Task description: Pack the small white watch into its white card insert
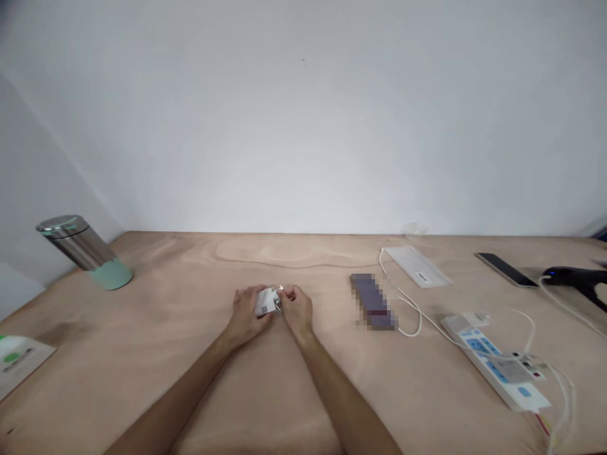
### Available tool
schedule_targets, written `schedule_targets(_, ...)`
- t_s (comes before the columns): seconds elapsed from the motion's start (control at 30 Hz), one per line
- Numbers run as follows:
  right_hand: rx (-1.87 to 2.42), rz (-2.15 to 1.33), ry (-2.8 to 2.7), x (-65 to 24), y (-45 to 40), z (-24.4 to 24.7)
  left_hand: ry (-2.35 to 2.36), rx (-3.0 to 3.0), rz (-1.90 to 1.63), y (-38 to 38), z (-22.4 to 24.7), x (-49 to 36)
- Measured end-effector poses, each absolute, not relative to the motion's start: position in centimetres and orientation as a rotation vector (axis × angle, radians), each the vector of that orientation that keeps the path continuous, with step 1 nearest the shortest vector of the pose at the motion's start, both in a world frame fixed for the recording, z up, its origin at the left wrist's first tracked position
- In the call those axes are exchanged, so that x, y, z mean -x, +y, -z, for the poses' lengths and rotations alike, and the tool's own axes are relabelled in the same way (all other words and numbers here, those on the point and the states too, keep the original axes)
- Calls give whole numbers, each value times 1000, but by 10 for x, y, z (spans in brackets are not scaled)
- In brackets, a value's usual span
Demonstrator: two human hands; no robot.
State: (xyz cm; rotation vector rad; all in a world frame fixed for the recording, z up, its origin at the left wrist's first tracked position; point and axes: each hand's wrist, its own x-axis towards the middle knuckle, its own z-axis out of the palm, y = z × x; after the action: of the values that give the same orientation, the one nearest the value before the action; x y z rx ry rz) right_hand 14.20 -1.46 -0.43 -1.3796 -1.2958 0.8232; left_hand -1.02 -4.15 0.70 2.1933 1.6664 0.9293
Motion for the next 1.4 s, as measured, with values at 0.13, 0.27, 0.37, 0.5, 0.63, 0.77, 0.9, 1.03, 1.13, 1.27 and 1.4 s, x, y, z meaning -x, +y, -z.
schedule_targets(0.13,1303,-943,-1358,-138,-15,5,1685,-2166,-923,-42,-11,7)
schedule_targets(0.27,1267,-982,-1440,-140,-15,2,1662,-2139,-955,-42,-12,9)
schedule_targets(0.37,1267,-944,-1518,-142,-15,1,1639,-2134,-975,-42,-12,11)
schedule_targets(0.5,1273,-930,-1578,-143,-17,1,1618,-2122,-1003,-43,-11,12)
schedule_targets(0.63,1285,-815,-1722,-140,-20,2,1582,-2134,-1006,-42,-11,14)
schedule_targets(0.77,1293,-742,-1716,-140,-20,2,1548,-2201,-932,-40,-9,16)
schedule_targets(0.9,1368,-759,-1555,-144,-19,0,1569,-2256,-879,-40,-9,16)
schedule_targets(1.03,1391,-758,-1392,-148,-17,2,1629,-2298,-864,-44,-10,14)
schedule_targets(1.13,1331,-867,-1300,-146,-15,7,1649,-2337,-855,-46,-8,14)
schedule_targets(1.27,1155,-1044,-1257,-143,-16,9,1691,-2369,-861,-48,-6,15)
schedule_targets(1.4,1031,-1053,-1399,-141,-17,10,1755,-2339,-870,-49,-9,15)
